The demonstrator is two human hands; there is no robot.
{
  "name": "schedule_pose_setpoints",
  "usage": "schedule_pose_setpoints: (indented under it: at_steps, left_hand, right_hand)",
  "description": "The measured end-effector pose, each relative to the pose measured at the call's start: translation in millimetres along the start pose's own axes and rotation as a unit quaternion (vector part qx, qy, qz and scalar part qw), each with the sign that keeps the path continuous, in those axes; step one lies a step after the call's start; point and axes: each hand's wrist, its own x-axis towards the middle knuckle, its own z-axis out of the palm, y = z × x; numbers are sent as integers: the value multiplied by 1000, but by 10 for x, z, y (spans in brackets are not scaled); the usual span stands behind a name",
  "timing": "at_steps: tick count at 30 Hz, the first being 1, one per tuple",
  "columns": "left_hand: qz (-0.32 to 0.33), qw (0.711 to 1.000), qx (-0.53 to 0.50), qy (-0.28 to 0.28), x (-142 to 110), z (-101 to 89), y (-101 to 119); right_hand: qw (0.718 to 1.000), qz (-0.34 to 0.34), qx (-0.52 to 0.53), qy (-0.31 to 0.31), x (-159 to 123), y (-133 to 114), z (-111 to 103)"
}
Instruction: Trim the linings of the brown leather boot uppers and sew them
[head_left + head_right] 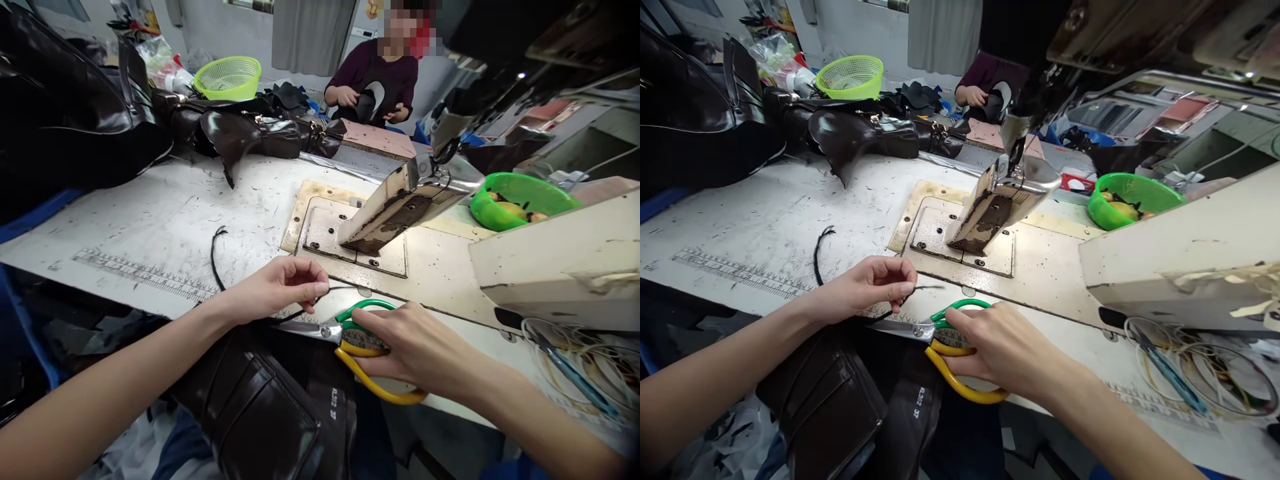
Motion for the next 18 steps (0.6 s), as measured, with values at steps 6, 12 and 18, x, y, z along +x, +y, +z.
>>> schedule_pose_setpoints:
  at_steps: [6, 12, 18]
  left_hand:
    - [34, 997, -51, 44, -2, -46, 11]
    - [44, 993, -81, 77, 9, -79, -29]
    - [72, 977, -89, 179, 23, -126, -39]
  right_hand:
    - [1000, -20, 16, 3, 102, -54, -33]
    - [1000, -23, 18, 1, 229, -125, -92]
    - [980, 105, 136, 100, -423, 78, 155]
